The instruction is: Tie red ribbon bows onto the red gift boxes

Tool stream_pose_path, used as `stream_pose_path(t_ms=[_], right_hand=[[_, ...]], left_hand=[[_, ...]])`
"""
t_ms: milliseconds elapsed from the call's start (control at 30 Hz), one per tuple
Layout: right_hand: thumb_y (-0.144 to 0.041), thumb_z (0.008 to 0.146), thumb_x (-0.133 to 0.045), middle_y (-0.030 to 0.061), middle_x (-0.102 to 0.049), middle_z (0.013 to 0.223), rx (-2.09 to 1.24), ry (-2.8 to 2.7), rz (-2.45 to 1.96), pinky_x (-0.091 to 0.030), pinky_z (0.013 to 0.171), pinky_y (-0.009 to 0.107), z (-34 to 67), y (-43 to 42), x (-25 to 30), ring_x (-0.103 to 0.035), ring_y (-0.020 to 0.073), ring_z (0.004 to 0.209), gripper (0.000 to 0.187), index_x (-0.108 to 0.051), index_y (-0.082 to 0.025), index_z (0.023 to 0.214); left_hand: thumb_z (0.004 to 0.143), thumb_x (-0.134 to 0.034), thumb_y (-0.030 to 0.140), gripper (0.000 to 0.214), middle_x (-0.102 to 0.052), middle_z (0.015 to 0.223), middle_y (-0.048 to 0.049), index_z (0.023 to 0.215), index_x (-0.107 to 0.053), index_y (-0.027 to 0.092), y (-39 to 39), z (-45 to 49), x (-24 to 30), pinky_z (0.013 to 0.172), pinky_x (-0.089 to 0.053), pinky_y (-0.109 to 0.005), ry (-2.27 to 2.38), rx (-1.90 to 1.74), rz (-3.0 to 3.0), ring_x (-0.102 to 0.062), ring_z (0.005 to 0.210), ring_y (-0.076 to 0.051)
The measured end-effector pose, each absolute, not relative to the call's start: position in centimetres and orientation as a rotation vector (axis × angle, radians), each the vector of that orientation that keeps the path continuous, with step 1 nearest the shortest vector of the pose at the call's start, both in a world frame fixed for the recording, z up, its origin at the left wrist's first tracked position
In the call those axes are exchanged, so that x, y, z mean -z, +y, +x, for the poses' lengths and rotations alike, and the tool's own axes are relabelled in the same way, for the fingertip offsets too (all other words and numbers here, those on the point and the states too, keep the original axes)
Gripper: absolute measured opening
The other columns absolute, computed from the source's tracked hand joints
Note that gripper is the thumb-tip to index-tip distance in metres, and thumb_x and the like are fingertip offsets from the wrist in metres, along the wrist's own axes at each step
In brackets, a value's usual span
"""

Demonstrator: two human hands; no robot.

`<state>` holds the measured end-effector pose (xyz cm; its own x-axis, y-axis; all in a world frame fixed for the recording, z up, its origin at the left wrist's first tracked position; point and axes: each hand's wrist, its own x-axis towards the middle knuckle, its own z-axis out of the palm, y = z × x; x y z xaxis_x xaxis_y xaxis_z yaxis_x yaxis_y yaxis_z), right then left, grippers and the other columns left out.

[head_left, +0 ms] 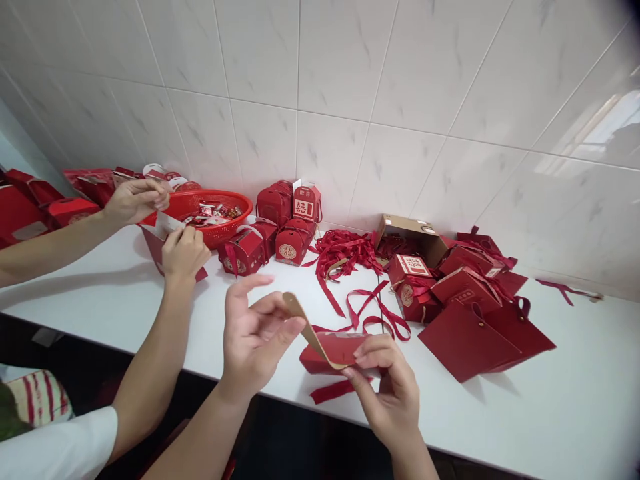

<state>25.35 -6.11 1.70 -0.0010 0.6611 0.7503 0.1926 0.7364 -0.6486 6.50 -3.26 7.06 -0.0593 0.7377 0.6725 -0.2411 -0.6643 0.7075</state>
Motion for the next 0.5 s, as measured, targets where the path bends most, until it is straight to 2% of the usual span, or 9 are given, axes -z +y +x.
stream_pose_path(t_ms=[67,167,267,367,500], right_hand=[[-0.002,0.082,-0.063,0.0022,-0.059,0.086,-0.427,-1.594,-0.675,-0.048,0.068,0.031,25.2,-6.6,-1.9,-0.058,0.0168,0.080,0.023,-0.057,-0.022,0.092],[0.000,0.081,-0.063,0.0023,-0.059,0.085,-0.415,-1.615,-0.650,-0.048,0.069,0.033,25.4,-6.9,-1.9,-0.058,0.0171,0.080,0.025,-0.057,-0.021,0.092],[0.001,0.080,-0.064,0.0024,-0.060,0.086,-0.409,-1.620,-0.651,-0.048,0.069,0.033,25.7,-6.8,-1.9,-0.059,0.0173,0.080,0.026,-0.057,-0.021,0.092],[0.001,0.080,-0.064,0.0024,-0.059,0.086,-0.401,-1.618,-0.661,-0.048,0.068,0.033,26.0,-6.7,-2.0,-0.059,0.0171,0.080,0.026,-0.058,-0.021,0.093],[0.000,0.081,-0.064,0.0022,-0.059,0.086,-0.401,-1.606,-0.672,-0.049,0.068,0.032,26.1,-6.6,-2.0,-0.058,0.0168,0.080,0.026,-0.058,-0.021,0.093]], left_hand=[[0.083,-0.068,0.010,0.042,-0.069,0.077,0.0039,0.116,-0.055,0.031,-3.2,7.1,-7.7,0.065,-0.056,-0.020,0.613,-1.751,1.551,-0.067,0.066,-0.011],[0.088,-0.061,0.010,0.021,-0.073,0.088,-0.0019,0.101,-0.070,0.023,-3.0,7.2,-7.6,0.074,-0.056,-0.019,0.728,-1.492,1.750,-0.070,0.081,-0.013],[0.092,-0.053,0.010,0.027,-0.075,0.101,-0.0057,0.105,-0.073,0.023,-2.9,6.8,-7.0,0.084,-0.055,-0.023,0.681,-1.254,1.897,-0.070,0.094,-0.016],[0.088,-0.060,0.010,0.028,-0.075,0.104,-0.0064,0.108,-0.073,0.025,-3.1,6.7,-6.6,0.086,-0.056,-0.027,0.592,-1.159,1.923,-0.070,0.097,-0.018],[0.082,-0.069,0.013,0.020,-0.073,0.105,-0.0080,0.098,-0.076,0.023,-3.4,7.0,-6.3,0.086,-0.055,-0.028,0.662,-1.110,1.930,-0.070,0.097,-0.020]])
